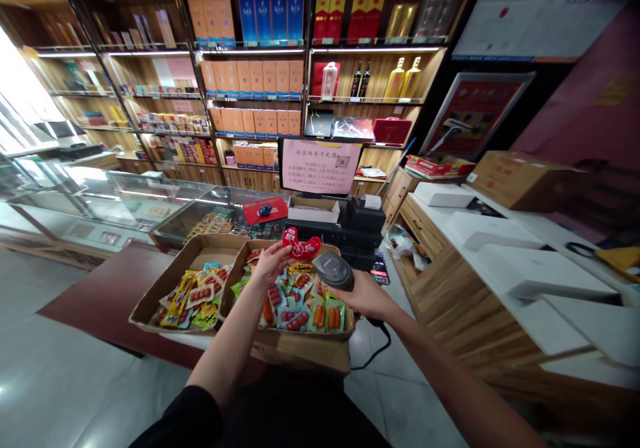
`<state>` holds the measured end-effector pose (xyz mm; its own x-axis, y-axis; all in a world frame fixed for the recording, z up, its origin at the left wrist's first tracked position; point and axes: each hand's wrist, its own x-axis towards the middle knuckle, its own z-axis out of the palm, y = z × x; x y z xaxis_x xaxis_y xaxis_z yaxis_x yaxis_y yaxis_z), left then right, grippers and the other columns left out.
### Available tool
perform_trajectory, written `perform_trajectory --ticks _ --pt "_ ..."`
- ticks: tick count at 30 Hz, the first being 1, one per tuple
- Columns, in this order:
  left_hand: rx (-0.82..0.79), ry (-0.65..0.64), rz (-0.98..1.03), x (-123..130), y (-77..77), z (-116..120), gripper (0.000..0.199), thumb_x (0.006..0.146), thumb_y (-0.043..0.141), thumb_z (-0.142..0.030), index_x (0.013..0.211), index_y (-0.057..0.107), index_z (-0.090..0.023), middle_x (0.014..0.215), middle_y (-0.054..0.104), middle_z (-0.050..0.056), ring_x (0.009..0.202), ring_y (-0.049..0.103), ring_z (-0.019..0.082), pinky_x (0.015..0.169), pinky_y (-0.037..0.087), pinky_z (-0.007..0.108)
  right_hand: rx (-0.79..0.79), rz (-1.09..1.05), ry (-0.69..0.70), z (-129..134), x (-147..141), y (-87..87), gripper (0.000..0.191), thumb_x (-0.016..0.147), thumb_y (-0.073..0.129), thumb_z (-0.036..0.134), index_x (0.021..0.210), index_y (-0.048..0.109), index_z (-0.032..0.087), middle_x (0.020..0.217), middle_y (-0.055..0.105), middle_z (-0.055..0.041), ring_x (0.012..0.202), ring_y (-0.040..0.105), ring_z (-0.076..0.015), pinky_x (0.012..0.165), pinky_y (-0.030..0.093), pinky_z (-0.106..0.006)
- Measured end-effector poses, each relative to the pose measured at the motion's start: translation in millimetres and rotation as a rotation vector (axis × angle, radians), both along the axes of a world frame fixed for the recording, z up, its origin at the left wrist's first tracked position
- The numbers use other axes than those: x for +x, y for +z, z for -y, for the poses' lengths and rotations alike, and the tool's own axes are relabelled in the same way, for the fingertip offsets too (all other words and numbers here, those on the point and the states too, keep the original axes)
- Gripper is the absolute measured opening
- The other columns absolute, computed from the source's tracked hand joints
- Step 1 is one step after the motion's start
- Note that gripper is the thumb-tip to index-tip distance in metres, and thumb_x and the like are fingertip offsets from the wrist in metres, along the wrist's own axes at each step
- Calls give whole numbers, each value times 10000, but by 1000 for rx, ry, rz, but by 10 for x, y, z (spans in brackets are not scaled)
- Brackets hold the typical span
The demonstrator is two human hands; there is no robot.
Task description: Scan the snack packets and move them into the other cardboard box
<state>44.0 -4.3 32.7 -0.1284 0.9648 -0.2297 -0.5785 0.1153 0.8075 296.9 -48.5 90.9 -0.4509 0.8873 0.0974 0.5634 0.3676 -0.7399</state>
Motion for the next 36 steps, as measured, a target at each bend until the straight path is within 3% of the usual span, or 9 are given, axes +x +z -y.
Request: perform_trajectory --ticks 5,10,14,18,21,24,30,33,36 --pt "-5 70 37 -228 2 119 209 735 798 -120 882 649 -119 806 734 60 697 716 152 702 597 272 -19 80 49 -44 -8 -43 465 783 698 450 1150 700 164 1141 749 -109 1094 683 -340 927 542 -437" --pt "7 407 97 -908 -10 380 213 738 796 -108 893 651 -110 788 729 57 666 709 143 685 596 264 -49 83 116 -153 -52 -148 500 794 674 491 1172 687 163 1186 733 -106 1139 666 -334 968 536 -433" --pt "49 677 146 -1455 8 727 228 739 797 -90 919 656 -89 803 731 73 713 727 165 783 607 320 -44 83 150 -284 -126 -177 490 774 686 494 1133 706 160 1115 759 -105 1070 696 -349 929 559 -438" --pt "33 791 134 -1651 9 990 258 737 806 -101 952 664 -89 821 725 77 748 741 194 785 613 325 -26 84 157 -416 -187 -142 495 760 688 521 1101 716 162 1076 769 -107 1040 703 -355 903 567 -440" --pt "-2 774 112 -1561 -10 1002 286 732 814 -110 974 661 -101 821 711 65 753 746 205 771 617 321 -11 81 157 -468 -202 -99 500 757 689 521 1105 716 163 1089 765 -105 1060 693 -358 928 551 -453" --pt "-34 674 51 -1346 -35 877 340 734 821 -140 1029 657 -104 840 711 73 766 746 204 774 614 319 1 57 143 -463 -174 -76 479 755 698 500 1115 720 185 1064 772 -84 1069 689 -353 926 550 -453" --pt "1 314 -111 -683 -62 461 425 704 845 -188 1073 666 -80 885 734 112 757 733 188 801 598 339 3 37 40 -353 -20 -89 455 774 694 495 1097 709 175 1085 763 -100 1037 700 -330 900 556 -420" --pt "-19 134 -221 -286 -97 208 426 693 849 -228 1065 682 -105 863 730 100 731 721 190 758 591 345 -16 -8 -69 -233 72 -59 435 768 701 491 1079 714 187 967 783 -83 977 719 -314 843 576 -397" --pt "2 -73 -496 72 -158 -42 329 702 815 -192 1013 720 -143 881 729 101 803 710 227 816 568 382 -34 -37 -189 -75 149 -12 413 764 703 486 1050 724 189 805 778 -70 880 739 -301 764 590 -372"
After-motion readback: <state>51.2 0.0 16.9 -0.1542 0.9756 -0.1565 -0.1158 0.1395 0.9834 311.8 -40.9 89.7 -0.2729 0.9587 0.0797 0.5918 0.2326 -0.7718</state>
